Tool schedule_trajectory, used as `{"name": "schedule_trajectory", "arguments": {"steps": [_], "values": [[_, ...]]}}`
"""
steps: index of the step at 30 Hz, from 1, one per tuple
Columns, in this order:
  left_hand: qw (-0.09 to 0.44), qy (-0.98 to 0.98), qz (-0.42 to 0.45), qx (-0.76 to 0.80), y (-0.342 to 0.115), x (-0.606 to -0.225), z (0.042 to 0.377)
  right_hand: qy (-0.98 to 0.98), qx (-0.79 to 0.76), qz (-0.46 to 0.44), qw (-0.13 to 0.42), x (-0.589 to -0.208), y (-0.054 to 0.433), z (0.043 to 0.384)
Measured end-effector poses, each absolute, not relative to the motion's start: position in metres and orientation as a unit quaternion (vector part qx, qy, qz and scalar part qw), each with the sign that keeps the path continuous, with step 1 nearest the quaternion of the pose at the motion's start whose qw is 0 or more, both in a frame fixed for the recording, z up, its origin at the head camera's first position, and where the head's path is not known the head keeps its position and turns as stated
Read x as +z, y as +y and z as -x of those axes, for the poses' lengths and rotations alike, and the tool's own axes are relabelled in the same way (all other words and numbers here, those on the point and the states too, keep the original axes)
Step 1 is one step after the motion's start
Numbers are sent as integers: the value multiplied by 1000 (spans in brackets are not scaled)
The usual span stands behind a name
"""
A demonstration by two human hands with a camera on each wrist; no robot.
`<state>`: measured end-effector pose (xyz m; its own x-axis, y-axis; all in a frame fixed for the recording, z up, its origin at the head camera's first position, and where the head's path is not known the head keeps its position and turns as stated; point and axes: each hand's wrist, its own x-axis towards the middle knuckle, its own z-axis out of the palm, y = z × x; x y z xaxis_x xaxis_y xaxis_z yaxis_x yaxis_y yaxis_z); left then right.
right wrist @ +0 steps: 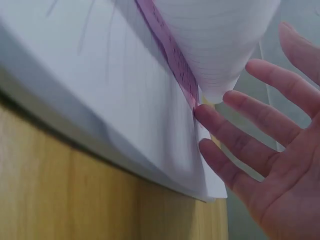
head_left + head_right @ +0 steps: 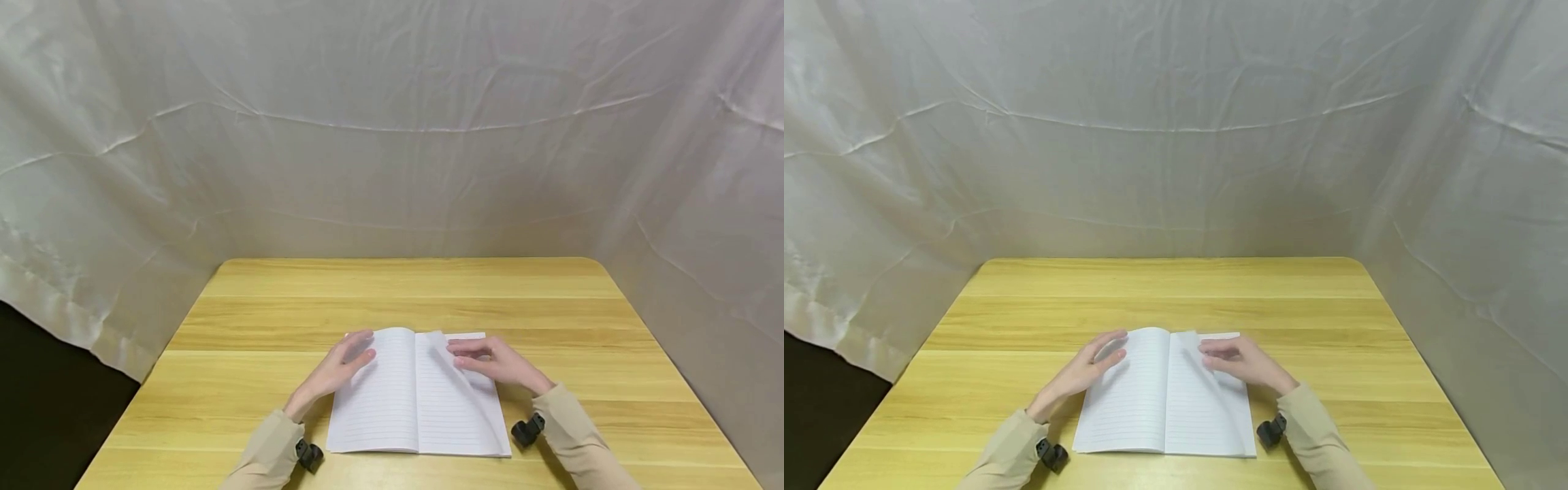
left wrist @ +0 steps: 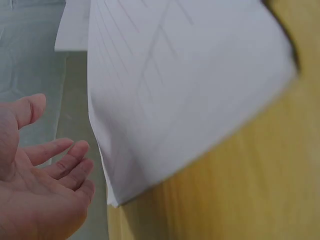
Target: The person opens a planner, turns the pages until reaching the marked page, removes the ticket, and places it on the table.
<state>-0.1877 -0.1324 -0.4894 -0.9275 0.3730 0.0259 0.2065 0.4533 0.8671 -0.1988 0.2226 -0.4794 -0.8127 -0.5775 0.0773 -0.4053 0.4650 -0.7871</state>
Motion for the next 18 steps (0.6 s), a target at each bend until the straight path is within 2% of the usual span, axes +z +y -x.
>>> {"name": "schedule_trajectory", "arguments": {"steps": [18], "values": [[99, 804, -258, 527, -118, -485, 189, 836, -428, 322, 123, -482, 211, 198]]}}
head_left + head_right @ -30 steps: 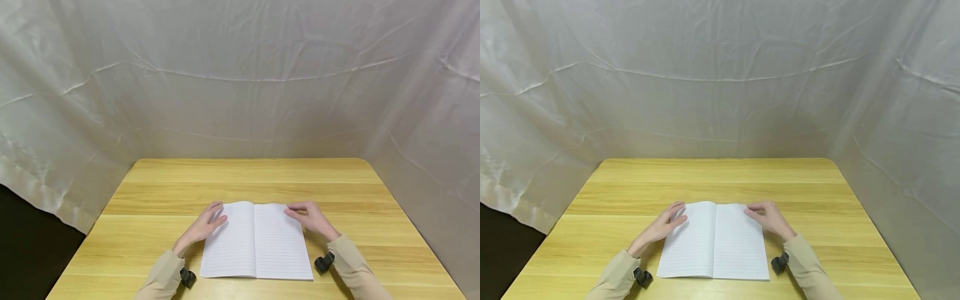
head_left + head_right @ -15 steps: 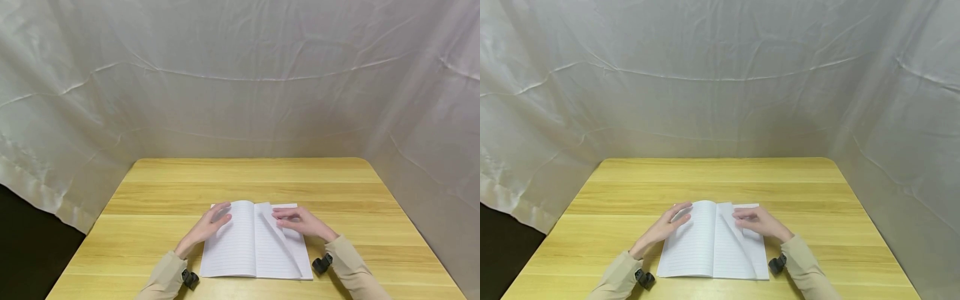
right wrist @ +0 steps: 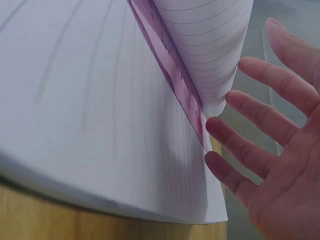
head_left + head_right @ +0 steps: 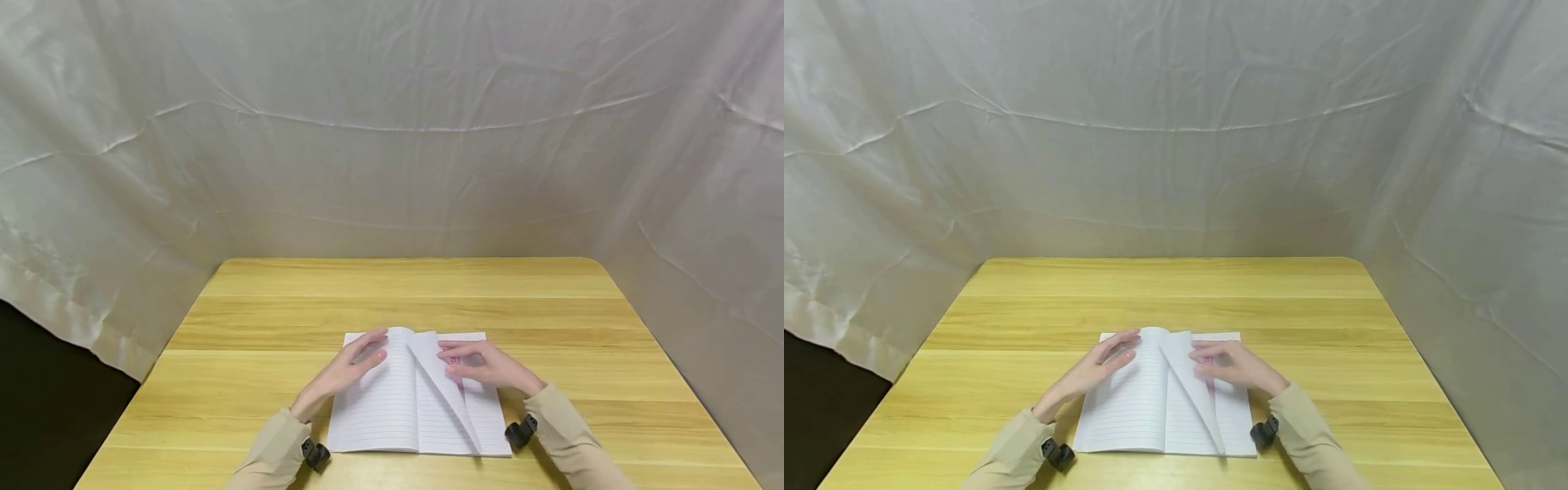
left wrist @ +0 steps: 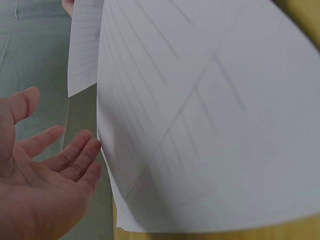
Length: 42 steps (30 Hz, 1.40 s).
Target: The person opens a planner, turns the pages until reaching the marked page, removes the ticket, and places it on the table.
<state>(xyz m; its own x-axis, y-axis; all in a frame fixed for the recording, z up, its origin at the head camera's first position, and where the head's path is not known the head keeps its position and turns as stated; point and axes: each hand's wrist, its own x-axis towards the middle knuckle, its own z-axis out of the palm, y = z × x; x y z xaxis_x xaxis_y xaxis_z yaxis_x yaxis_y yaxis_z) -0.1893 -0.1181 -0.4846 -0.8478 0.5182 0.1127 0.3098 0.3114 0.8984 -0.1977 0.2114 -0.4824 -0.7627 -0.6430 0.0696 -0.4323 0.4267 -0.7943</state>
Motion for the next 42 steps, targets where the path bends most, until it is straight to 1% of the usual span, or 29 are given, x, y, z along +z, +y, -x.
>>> {"name": "schedule_trajectory", "arguments": {"steps": [6, 11, 15, 20, 24, 29, 31, 35, 42], "values": [[111, 796, -280, 525, -114, -485, 190, 833, -429, 326, 126, -481, 208, 197], [108, 795, -292, 520, -109, -486, 190, 830, -425, 340, 119, -479, 207, 196], [116, 800, -290, 512, -104, -485, 189, 825, -421, 361, 111, -481, 205, 197], [133, 807, -280, 502, -101, -485, 186, 821, -427, 364, 107, -485, 203, 197], [119, 814, -282, 494, -104, -488, 186, 828, -442, 333, 86, -486, 204, 197], [92, 830, -269, 480, -112, -492, 186, 863, -431, 263, 40, -489, 208, 199], [85, 838, -259, 473, -115, -493, 186, 875, -420, 237, 33, -490, 210, 200], [79, 851, -237, 462, -119, -494, 186, 887, -410, 208, 46, -492, 212, 203], [64, 878, -186, 436, -124, -495, 185, 895, -391, 199, 79, -494, 213, 208]]}}
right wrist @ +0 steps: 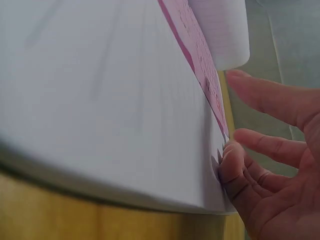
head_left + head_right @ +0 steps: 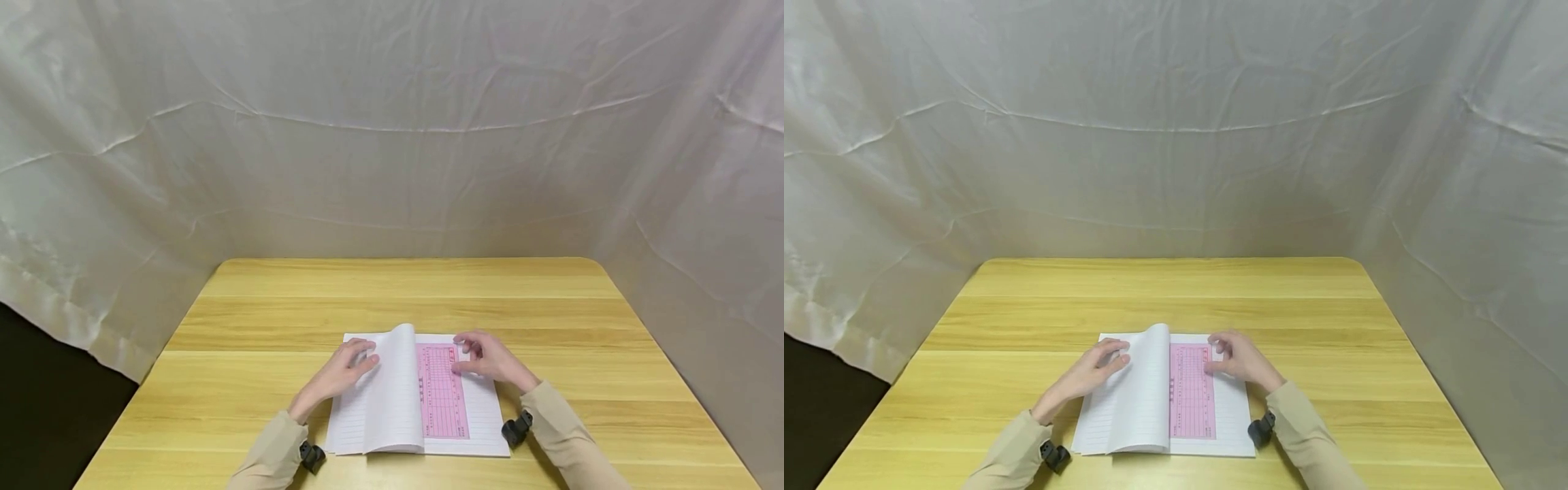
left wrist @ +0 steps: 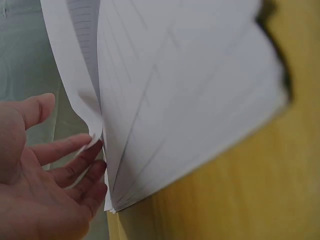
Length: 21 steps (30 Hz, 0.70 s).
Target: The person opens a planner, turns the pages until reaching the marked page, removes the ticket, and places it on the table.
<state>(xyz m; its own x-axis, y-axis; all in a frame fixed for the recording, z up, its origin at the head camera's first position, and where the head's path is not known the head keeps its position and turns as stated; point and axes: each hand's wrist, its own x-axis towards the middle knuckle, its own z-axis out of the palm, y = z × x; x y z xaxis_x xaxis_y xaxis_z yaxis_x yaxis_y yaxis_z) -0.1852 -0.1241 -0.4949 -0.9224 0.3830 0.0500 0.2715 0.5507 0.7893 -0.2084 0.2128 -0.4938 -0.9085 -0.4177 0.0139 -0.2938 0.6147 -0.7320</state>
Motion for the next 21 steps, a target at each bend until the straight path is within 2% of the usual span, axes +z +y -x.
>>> {"name": "schedule_trajectory", "arguments": {"steps": [5, 11, 15, 21], "values": [[61, 898, -151, 410, -125, -493, 183, 898, -386, 180, 108, -491, 210, 211], [66, 917, -161, 360, -121, -489, 180, 898, -387, 164, 129, -488, 208, 212], [91, 914, -202, 340, -112, -485, 176, 897, -386, 165, 135, -487, 206, 212], [134, 888, -308, 313, -99, -482, 174, 899, -383, 168, 135, -487, 205, 213]]}}
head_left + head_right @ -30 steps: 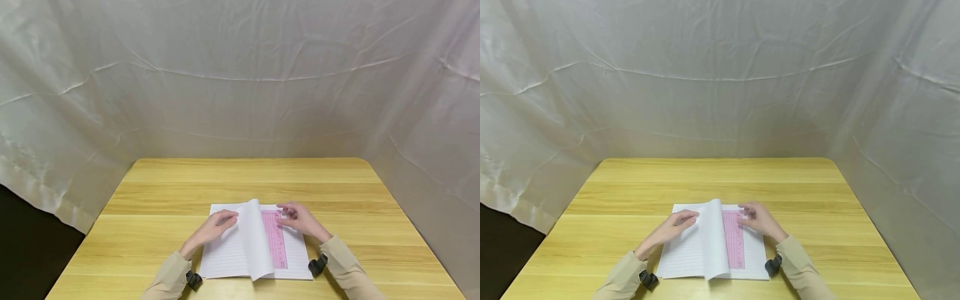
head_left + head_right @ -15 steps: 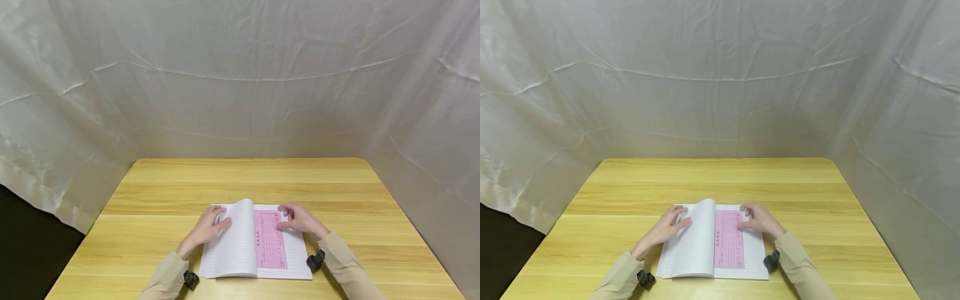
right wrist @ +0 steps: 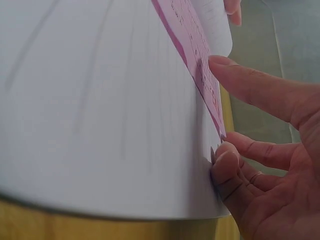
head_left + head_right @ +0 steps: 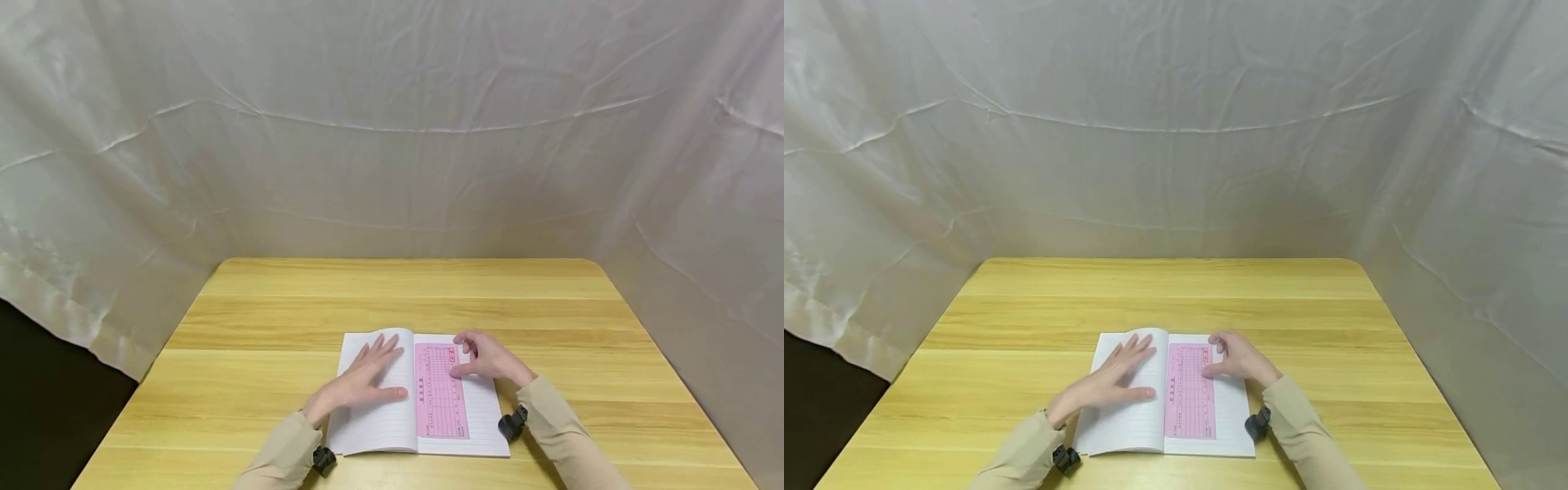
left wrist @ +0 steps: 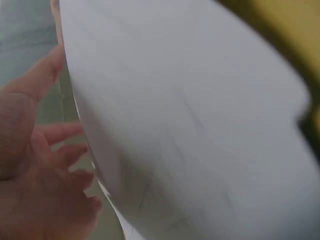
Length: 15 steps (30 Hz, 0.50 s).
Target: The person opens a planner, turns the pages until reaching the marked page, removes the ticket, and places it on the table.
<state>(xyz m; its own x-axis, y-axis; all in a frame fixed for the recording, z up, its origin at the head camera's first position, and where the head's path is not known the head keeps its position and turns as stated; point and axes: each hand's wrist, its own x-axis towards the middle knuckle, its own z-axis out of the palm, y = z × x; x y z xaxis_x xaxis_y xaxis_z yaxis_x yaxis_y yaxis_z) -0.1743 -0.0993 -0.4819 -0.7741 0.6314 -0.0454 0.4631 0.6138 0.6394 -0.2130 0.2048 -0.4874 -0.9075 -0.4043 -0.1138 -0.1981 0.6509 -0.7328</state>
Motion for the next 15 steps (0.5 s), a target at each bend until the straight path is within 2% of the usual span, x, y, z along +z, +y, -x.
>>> {"name": "schedule_trajectory", "arguments": {"steps": [4, 8, 15], "values": [[170, 881, -343, 278, -96, -483, 174, 900, -381, 164, 134, -489, 204, 213], [206, 881, -343, 252, -98, -484, 174, 902, -378, 161, 137, -490, 203, 213], [238, 882, -340, 223, -102, -481, 172, 904, -366, 171, 137, -489, 202, 214]]}}
